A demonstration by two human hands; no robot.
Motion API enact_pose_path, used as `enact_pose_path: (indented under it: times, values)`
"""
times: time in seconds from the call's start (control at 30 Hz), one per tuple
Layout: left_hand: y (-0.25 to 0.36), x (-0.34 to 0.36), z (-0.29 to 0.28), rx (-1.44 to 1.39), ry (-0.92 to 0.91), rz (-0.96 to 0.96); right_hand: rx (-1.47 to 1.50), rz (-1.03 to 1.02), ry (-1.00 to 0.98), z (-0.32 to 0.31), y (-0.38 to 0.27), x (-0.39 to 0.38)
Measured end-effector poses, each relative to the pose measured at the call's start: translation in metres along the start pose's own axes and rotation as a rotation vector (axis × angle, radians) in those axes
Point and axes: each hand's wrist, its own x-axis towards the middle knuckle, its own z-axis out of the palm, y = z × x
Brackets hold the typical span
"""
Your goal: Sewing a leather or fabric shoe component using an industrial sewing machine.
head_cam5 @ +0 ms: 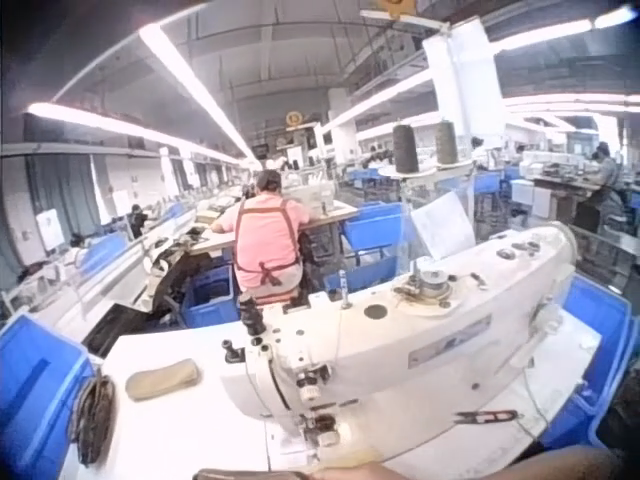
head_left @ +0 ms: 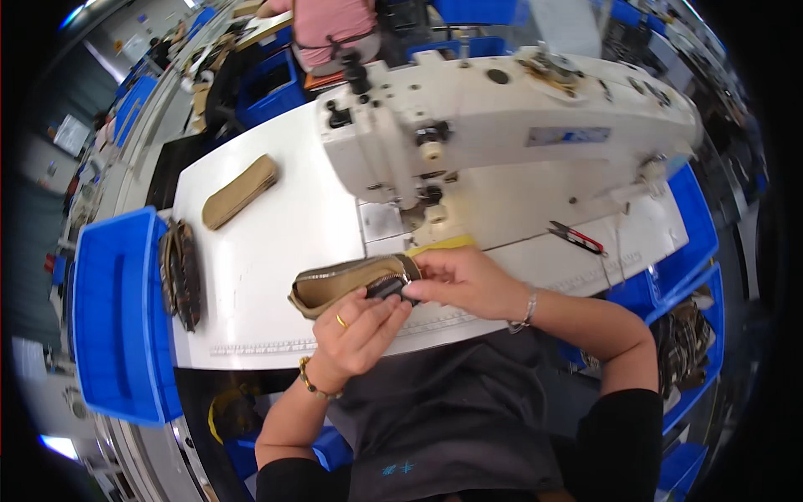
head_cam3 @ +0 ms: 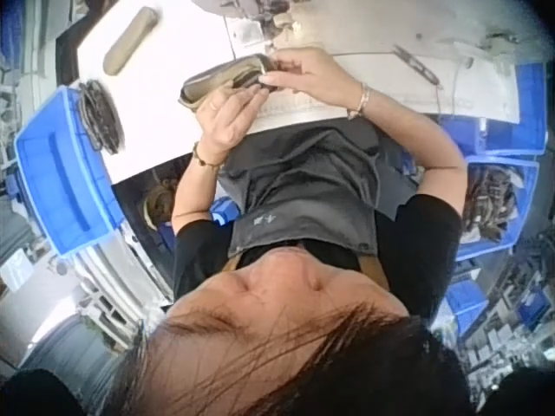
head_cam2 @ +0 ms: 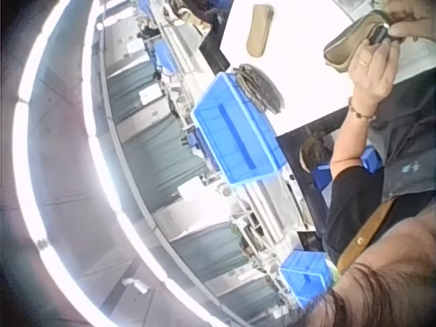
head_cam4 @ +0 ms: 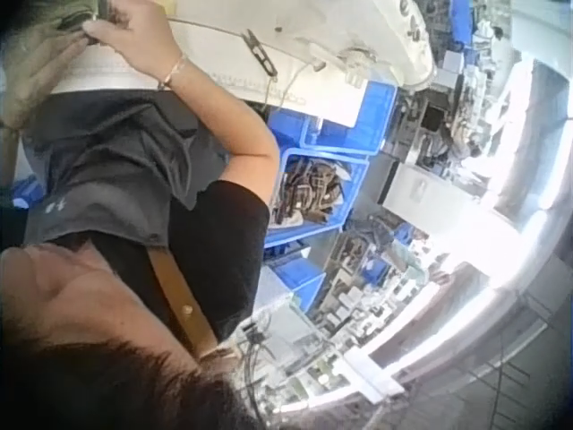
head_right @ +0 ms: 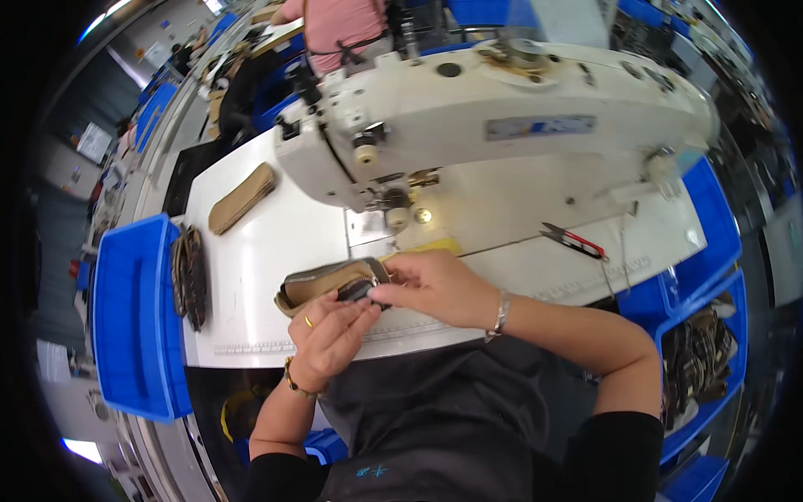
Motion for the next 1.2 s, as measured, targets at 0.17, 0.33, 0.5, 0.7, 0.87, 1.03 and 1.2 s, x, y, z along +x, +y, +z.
enact_pose_path:
  times: [0.17,0.33,0.5,0.7,0.87,1.03,1.2]
  values:
    - [0.039,-0.006,-0.009,-0.103,-0.048,0.023,-0.088,0.007,0.230,-0.019,0.023,-0.073]
    - [0.002,-0.047,-0.037,0.129,-0.054,-0.159,-0.013,-0.084,0.820,-0.075,-0.022,-0.216]
    - [-0.059,-0.095,-0.046,0.327,-0.028,-0.152,-0.185,-0.197,1.408,-0.101,-0.055,-0.413]
    - [-0.088,-0.093,-0.078,0.478,-0.016,-0.306,-1.455,0.833,1.679,-0.121,-0.002,-0.513]
    - [-0.093,-0.070,-0.080,0.403,-0.022,-0.419,-1.390,0.307,1.381,-0.130,-0.027,-0.351]
    - [-0.095,-0.029,-0.043,0.172,-0.032,-0.552,-1.632,-0.324,0.660,-0.096,-0.026,-0.160]
    - [-0.147,-0.020,-0.020,0.197,-0.048,-0.714,-1.568,-0.828,-0.148,-0.038,-0.003,-0.029]
